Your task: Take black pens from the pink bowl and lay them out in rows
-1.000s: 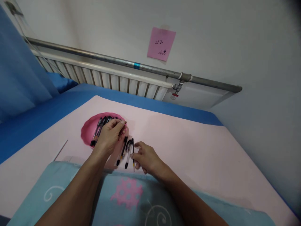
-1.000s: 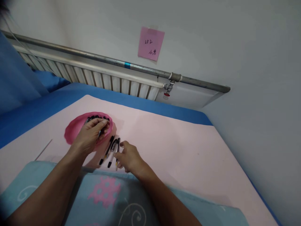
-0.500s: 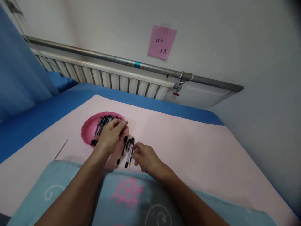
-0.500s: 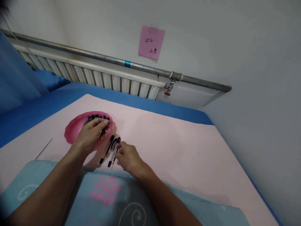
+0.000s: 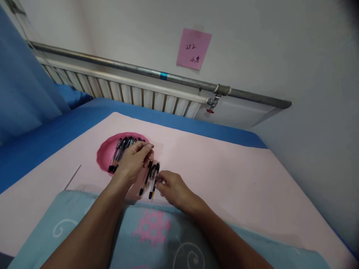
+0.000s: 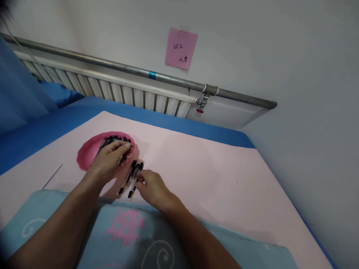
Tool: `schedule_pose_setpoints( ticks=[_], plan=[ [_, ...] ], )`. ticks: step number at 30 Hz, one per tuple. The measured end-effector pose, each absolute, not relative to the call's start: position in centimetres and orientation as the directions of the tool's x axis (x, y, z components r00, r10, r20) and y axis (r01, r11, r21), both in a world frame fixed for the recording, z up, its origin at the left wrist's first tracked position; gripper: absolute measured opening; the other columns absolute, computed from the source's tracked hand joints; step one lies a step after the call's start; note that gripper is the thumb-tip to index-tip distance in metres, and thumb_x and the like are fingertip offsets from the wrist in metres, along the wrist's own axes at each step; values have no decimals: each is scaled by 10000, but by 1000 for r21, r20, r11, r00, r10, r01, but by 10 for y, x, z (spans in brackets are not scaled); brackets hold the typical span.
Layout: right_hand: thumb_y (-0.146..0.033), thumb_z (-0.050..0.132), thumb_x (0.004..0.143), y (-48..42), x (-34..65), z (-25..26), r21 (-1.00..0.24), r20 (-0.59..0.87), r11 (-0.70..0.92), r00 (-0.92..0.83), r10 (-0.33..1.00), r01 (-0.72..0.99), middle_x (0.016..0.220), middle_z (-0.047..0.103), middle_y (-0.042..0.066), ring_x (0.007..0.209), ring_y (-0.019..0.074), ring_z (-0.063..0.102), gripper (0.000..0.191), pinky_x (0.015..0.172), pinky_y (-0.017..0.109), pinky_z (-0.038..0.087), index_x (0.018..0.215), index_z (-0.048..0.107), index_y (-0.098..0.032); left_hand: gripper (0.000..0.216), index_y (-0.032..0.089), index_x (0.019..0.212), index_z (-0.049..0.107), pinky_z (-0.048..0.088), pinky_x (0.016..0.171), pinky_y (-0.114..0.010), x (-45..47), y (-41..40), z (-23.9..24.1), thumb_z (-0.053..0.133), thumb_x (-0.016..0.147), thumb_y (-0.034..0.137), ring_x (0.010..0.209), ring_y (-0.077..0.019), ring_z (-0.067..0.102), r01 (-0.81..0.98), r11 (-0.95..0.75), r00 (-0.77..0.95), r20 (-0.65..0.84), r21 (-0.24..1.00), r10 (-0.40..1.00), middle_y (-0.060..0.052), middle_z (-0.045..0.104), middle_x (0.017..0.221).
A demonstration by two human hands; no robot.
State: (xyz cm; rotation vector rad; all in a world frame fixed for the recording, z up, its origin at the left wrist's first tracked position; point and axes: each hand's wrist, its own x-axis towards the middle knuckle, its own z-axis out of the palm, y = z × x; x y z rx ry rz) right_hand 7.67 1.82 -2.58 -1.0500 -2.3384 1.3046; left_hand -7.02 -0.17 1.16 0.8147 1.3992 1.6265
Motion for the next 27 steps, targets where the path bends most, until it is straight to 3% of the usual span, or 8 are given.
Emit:
schedule_pose_setpoints(
  ticks=[8, 14, 17, 21, 24, 27],
  plan=[
    [-123, 507, 747, 18, 76, -32, -846, -102, 305, -694, 712, 437, 681, 580, 0, 580, 97, 514, 133, 542, 211, 380, 821, 607, -171, 183, 139, 682, 579, 285, 373, -170, -70, -1, 12, 631, 700, 314, 456, -56, 446, -189, -30, -437, -57, 982, 898, 10, 548, 583],
    [-156, 509, 739, 25, 81, -29, -929, -180, 73, -617, 766, 362, 555, 513, -40, 460, 73, 480, 81, 445, 185, 376, 764, 584, -172, 193, 137, 699, 595, 276, 376, -164, -71, -2, 10, 643, 692, 324, 448, -48, 429, -225, 9, -387, -98, 974, 917, 18, 540, 576],
    [-255, 510, 766, 33, 85, -16, -965, -233, -124, -545, 806, 229, 511, 510, -44, 370, 60, 429, 107, 347, 165, 319, 772, 574, -170, 210, 132, 728, 620, 273, 390, -162, -69, -4, 10, 667, 669, 328, 473, -47, 436, -275, 101, -277, -180, 956, 944, 9, 552, 612],
    [-280, 591, 714, 36, 87, 0, -956, -198, -282, -538, 819, -78, 695, 609, 9, 413, 56, 474, 156, 316, 149, 315, 810, 554, -163, 237, 135, 786, 650, 247, 399, -172, -61, -6, 10, 656, 678, 346, 452, -43, 378, -237, 199, -123, -233, 951, 965, 30, 493, 564],
    [-249, 630, 676, 34, 85, 3, -901, -216, -370, -508, 834, -225, 746, 614, 21, 495, 78, 538, 186, 332, 138, 340, 798, 515, -168, 255, 143, 836, 652, 223, 399, -183, -55, -7, 10, 650, 675, 341, 438, -46, 344, -168, 219, -126, -242, 961, 962, 32, 493, 564],
    [-219, 632, 663, 33, 85, 0, -892, -213, -372, -487, 847, -258, 720, 609, 6, 519, 89, 552, 230, 346, 139, 355, 858, 515, -182, 255, 136, 812, 647, 185, 393, -194, -51, -7, 12, 645, 665, 344, 411, -50, 313, -109, 238, -146, -252, 965, 957, 43, 461, 513]
  ],
)
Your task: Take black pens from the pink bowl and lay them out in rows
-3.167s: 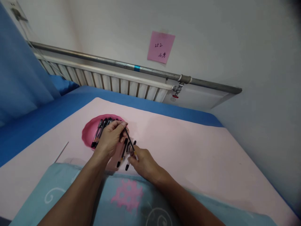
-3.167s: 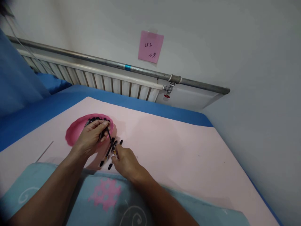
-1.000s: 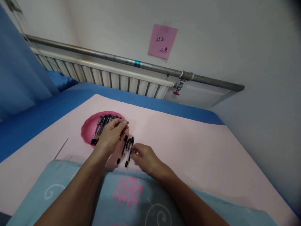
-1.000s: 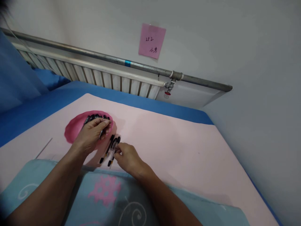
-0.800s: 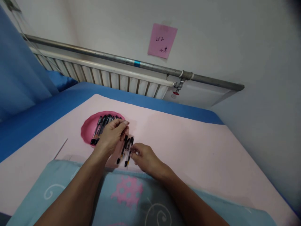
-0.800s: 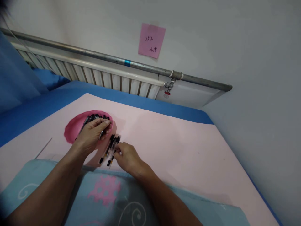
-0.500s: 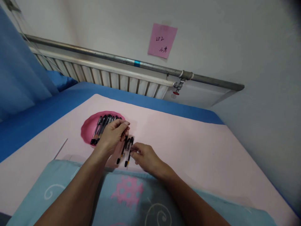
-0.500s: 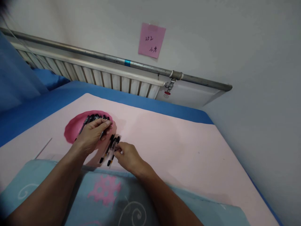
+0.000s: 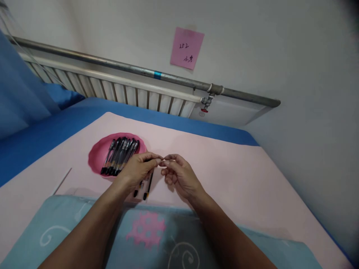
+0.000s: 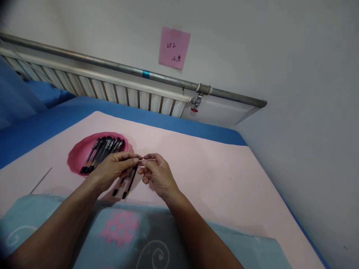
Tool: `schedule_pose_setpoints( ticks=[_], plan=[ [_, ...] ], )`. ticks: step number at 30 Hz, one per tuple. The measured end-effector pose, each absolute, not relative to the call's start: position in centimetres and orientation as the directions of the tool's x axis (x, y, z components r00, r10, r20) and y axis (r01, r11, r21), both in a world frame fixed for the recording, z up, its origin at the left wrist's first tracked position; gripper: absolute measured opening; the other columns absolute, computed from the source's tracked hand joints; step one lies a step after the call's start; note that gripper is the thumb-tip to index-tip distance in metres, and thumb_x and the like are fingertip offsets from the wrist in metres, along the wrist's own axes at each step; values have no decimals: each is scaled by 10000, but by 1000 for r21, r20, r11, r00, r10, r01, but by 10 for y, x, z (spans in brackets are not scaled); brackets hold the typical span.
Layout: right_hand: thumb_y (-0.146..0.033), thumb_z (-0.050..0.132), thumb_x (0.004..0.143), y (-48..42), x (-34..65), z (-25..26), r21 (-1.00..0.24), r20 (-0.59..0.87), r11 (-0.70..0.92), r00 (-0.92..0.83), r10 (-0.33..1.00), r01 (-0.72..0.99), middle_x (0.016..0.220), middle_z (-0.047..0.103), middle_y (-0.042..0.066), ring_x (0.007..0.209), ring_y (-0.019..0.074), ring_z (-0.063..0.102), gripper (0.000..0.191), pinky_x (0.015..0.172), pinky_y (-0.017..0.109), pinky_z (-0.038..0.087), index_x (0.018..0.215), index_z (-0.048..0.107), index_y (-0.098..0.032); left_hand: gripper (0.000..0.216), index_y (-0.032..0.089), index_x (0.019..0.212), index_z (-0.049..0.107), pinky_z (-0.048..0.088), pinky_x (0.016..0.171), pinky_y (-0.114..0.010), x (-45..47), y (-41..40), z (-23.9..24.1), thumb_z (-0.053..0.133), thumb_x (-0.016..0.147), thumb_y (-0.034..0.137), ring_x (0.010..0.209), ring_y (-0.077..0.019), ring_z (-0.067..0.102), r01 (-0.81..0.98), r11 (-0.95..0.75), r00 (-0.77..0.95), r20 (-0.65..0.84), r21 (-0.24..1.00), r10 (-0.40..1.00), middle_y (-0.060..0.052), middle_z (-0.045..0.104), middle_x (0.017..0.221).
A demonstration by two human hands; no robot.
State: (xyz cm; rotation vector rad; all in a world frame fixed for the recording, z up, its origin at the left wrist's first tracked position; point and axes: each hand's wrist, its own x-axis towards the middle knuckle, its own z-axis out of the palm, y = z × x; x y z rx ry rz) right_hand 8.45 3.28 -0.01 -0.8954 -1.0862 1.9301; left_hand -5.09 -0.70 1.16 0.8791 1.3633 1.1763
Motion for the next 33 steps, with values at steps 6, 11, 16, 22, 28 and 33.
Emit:
schedule_pose_setpoints(
  ticks=[6, 11, 16, 22, 28, 33],
  plan=[
    [-226, 609, 684, 30, 84, -4, -974, -67, -163, -486, 872, -158, 606, 572, -27, 453, 74, 501, 242, 356, 161, 361, 922, 594, -186, 231, 164, 608, 577, 173, 391, -210, -48, -9, 10, 574, 712, 369, 385, -60, 309, -68, 191, -96, -197, 979, 976, 46, 425, 465],
    [-250, 608, 689, 29, 83, -7, -975, -78, -162, -446, 892, -153, 610, 585, -13, 468, 88, 519, 207, 379, 184, 396, 882, 600, -174, 243, 162, 594, 563, 174, 372, -201, -46, -9, 8, 561, 721, 369, 367, -56, 304, -112, 219, -82, -228, 969, 970, 50, 411, 455],
    [-260, 601, 681, 35, 84, -17, -980, -114, -175, -457, 882, -91, 590, 590, -15, 388, 74, 481, 147, 344, 186, 357, 790, 577, -164, 137, 152, 732, 623, 191, 352, -184, -39, -10, 14, 565, 701, 273, 357, -54, 322, -114, 277, -168, -293, 954, 941, 55, 439, 468],
    [-210, 529, 693, 33, 90, -19, -971, -224, -140, -523, 823, 195, 515, 527, -48, 367, 69, 431, 77, 341, 175, 304, 755, 556, -176, 221, 142, 848, 624, 245, 363, -180, -53, -7, 12, 611, 661, 259, 395, -57, 384, -130, 274, -196, -295, 953, 935, 33, 524, 545],
    [-126, 520, 664, 15, 88, -26, -843, -194, 258, -714, 673, 472, 611, 559, -20, 552, 83, 473, 88, 494, 183, 335, 704, 590, -160, 240, 127, 853, 633, 339, 414, -181, -65, -2, 9, 602, 617, 159, 513, -80, 502, -240, 188, -347, -265, 952, 900, -27, 609, 686],
    [-127, 517, 691, 14, 87, -31, -830, -127, 341, -745, 655, 442, 628, 542, -28, 575, 84, 456, 68, 524, 183, 331, 694, 573, -164, 231, 127, 838, 627, 400, 468, -196, -59, -3, 10, 524, 636, 80, 563, -93, 554, -284, 185, -309, -273, 941, 911, -42, 613, 733]
  ],
)
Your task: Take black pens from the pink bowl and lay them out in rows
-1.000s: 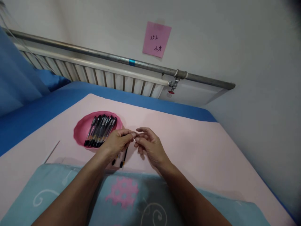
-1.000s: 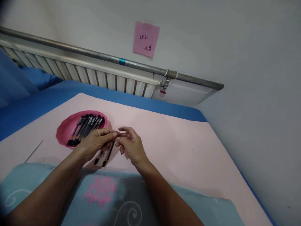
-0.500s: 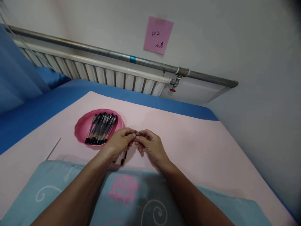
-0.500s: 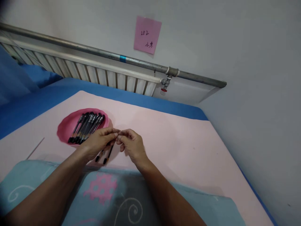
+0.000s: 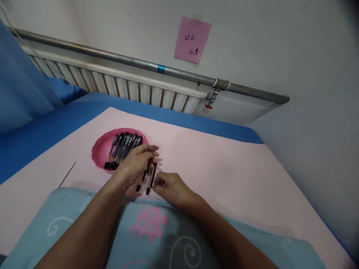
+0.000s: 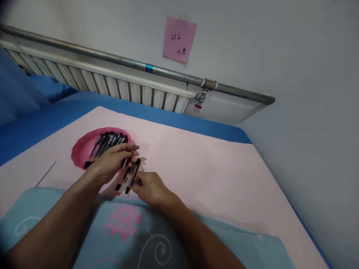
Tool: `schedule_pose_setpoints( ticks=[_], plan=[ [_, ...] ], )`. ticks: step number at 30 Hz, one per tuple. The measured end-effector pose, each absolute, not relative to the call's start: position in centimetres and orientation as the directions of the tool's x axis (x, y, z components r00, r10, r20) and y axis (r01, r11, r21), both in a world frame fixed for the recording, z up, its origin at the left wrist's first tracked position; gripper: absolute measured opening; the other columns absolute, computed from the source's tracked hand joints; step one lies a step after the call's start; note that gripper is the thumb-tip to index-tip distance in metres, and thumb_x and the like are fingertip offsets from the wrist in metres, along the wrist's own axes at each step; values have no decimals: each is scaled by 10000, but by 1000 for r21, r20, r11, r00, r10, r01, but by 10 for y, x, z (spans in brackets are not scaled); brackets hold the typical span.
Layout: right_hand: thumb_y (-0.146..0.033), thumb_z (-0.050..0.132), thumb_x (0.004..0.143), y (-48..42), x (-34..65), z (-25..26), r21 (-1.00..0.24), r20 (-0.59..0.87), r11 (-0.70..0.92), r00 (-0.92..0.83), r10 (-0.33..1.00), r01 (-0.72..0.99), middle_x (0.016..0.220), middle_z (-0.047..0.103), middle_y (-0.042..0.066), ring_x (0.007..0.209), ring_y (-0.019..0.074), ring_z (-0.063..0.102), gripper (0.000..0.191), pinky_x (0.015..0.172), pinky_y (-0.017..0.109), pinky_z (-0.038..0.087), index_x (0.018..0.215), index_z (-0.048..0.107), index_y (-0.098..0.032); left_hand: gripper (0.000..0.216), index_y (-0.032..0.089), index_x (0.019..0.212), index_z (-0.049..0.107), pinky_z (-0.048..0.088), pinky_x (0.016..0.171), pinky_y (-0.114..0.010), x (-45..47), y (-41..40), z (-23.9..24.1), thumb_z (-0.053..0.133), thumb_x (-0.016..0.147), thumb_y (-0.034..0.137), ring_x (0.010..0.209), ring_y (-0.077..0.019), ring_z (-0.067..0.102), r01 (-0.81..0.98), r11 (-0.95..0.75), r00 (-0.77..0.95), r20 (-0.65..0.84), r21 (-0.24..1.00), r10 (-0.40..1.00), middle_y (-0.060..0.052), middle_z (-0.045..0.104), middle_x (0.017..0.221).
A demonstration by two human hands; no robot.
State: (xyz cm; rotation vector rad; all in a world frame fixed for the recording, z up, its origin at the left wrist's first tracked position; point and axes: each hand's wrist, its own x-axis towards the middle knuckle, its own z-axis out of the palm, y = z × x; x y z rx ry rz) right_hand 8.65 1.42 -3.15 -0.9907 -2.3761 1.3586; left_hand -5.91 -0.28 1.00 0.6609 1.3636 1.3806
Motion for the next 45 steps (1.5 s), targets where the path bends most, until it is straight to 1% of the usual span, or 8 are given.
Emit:
schedule_pose_setpoints(
  ticks=[11, 18, 23, 29, 32, 35, 38, 45],
  plan=[
    [-64, 510, 667, 16, 87, -27, -855, -142, 311, -763, 631, 416, 606, 524, -40, 563, 74, 450, 113, 529, 179, 342, 658, 561, -165, 217, 121, 856, 598, 468, 557, -229, -56, -5, 15, 504, 674, 52, 602, -111, 604, -315, 215, -260, -302, 924, 917, -41, 616, 751],
    [-212, 476, 744, 32, 91, -21, -948, -304, -183, -579, 757, 259, 539, 514, -29, 393, 62, 429, 109, 360, 170, 294, 757, 566, -152, 193, 130, 851, 613, 470, 729, -286, -52, -5, 10, 575, 664, 108, 751, -148, 638, -285, 200, -240, -272, 937, 932, -62, 654, 824],
    [-273, 575, 708, 32, 87, -20, -963, -246, -262, -612, 751, 66, 550, 533, -42, 360, 49, 420, 176, 344, 170, 294, 828, 551, -147, 202, 151, 888, 620, 462, 745, -280, -40, -4, 0, 587, 688, 156, 845, -158, 615, -254, 160, -211, -216, 954, 953, -68, 659, 907],
    [-202, 557, 684, 28, 81, -24, -973, -218, -220, -580, 785, 68, 559, 542, -56, 345, 58, 423, 201, 325, 173, 303, 873, 493, -177, 235, 163, 955, 599, 479, 663, -289, -31, -4, -5, 565, 727, 208, 781, -166, 618, -240, 153, -226, -209, 959, 952, -77, 653, 929],
    [-178, 539, 685, 29, 82, -28, -966, -252, -173, -562, 788, 191, 561, 541, -62, 349, 59, 423, 234, 330, 168, 300, 910, 476, -190, 230, 159, 932, 617, 466, 739, -295, -39, -4, 1, 590, 719, 242, 866, -178, 604, -92, 109, -343, -135, 990, 930, -82, 653, 970],
    [-164, 560, 673, 30, 82, -34, -924, -235, -31, -501, 833, 381, 565, 522, -61, 428, 72, 467, 206, 393, 171, 329, 863, 488, -196, 250, 162, 936, 628, 424, 841, -318, -54, -3, 4, 601, 719, 283, 949, -188, 574, 75, 26, -481, 13, 997, 877, -83, 645, 1018],
    [-178, 575, 687, 30, 81, -38, -843, -136, 182, -527, 839, 507, 616, 546, -33, 532, 90, 499, 125, 486, 195, 353, 782, 495, -189, 293, 169, 964, 626, 436, 821, -341, -64, -2, 2, 602, 718, 324, 927, -200, 578, 66, 4, -487, 28, 998, 873, -89, 642, 1015],
    [-199, 528, 759, 28, 77, -35, -714, -21, 421, -618, 786, 560, 676, 572, -2, 599, 103, 474, 61, 557, 219, 323, 718, 489, -174, 319, 161, 969, 626, 446, 790, -362, -61, -3, -2, 597, 716, 353, 852, -199, 589, 88, 19, -432, 21, 996, 902, -78, 643, 940]
  ],
)
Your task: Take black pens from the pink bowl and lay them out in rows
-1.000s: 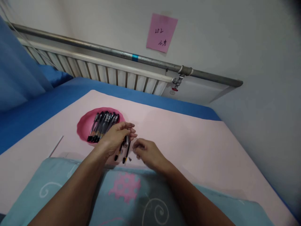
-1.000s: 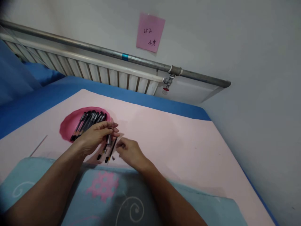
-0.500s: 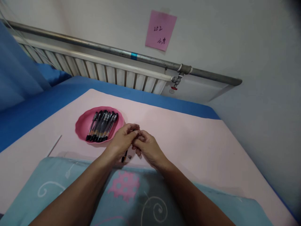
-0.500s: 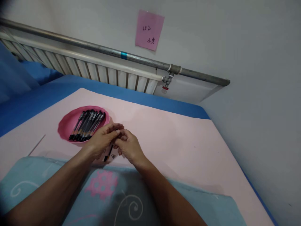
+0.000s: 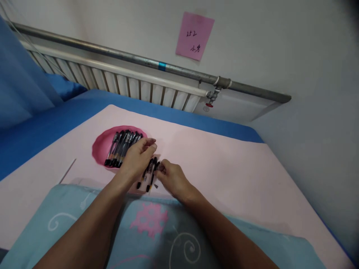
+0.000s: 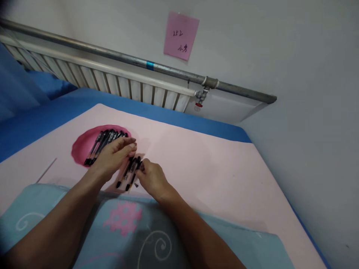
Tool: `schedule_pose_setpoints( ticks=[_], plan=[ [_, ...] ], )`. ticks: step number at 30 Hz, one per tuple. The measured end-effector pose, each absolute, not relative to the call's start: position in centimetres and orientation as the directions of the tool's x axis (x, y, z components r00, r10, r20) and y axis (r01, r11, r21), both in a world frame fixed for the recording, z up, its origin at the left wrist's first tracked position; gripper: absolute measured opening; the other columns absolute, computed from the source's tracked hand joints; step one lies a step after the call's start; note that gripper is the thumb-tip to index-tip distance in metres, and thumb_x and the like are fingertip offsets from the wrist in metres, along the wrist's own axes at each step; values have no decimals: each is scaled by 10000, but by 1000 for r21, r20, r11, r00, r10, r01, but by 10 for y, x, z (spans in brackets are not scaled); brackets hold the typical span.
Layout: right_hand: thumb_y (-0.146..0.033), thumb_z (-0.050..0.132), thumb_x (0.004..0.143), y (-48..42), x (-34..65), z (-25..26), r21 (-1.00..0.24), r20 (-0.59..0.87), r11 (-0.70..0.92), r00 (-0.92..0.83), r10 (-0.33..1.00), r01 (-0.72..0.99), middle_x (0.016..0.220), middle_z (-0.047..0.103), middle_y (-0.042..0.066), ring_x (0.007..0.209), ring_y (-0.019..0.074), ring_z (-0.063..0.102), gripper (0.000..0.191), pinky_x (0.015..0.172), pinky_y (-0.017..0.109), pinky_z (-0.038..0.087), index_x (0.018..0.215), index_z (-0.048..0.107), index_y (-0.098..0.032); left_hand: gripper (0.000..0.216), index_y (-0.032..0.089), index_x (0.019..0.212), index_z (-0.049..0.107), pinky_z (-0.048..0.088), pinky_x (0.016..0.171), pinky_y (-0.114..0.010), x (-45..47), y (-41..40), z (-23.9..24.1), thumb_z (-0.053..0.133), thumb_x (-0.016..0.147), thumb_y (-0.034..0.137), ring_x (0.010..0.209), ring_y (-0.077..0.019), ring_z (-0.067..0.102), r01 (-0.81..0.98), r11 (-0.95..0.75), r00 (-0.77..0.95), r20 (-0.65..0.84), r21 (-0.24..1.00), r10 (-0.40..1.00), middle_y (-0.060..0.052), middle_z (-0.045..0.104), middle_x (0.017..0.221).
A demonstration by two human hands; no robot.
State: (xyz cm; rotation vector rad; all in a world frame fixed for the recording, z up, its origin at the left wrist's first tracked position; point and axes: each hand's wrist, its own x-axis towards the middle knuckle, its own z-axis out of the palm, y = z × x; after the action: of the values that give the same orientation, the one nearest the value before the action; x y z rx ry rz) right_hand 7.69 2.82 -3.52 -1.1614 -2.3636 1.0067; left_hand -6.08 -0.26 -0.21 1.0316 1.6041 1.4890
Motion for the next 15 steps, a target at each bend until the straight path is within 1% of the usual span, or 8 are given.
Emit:
schedule_pose_setpoints(
  ticks=[3, 7, 11, 15],
  plan=[
    [-175, 485, 783, 29, 80, -33, -740, -50, 409, -651, 758, 533, 642, 542, -13, 581, 93, 451, 89, 547, 209, 313, 695, 502, -169, 321, 156, 962, 629, 438, 813, -375, -63, -2, -3, 601, 707, 349, 851, -200, 592, 89, 14, -439, 26, 996, 898, -82, 649, 929],
    [-94, 491, 717, 31, 88, -27, -773, -134, 363, -694, 707, 520, 670, 539, -19, 606, 89, 456, 86, 558, 200, 321, 737, 538, -163, 326, 155, 965, 626, 438, 806, -369, -68, -1, -2, 599, 707, 352, 864, -202, 592, 76, 26, -448, 11, 997, 894, -88, 653, 943],
    [-95, 556, 654, 31, 94, -20, -719, -177, 437, -751, 637, 540, 713, 535, -14, 639, 97, 449, 146, 581, 210, 316, 784, 549, -161, 324, 147, 963, 626, 444, 776, -351, -70, -1, 1, 589, 715, 352, 868, -200, 585, 93, 36, -465, 12, 995, 885, -92, 648, 968],
    [-124, 589, 652, 29, 95, -16, -647, -182, 532, -789, 587, 546, 751, 533, -1, 648, 101, 436, 157, 595, 218, 301, 800, 551, -160, 312, 150, 965, 631, 441, 779, -355, -71, -1, 1, 574, 728, 345, 848, -195, 585, 129, 42, -465, 23, 991, 885, -88, 650, 958]
  ],
)
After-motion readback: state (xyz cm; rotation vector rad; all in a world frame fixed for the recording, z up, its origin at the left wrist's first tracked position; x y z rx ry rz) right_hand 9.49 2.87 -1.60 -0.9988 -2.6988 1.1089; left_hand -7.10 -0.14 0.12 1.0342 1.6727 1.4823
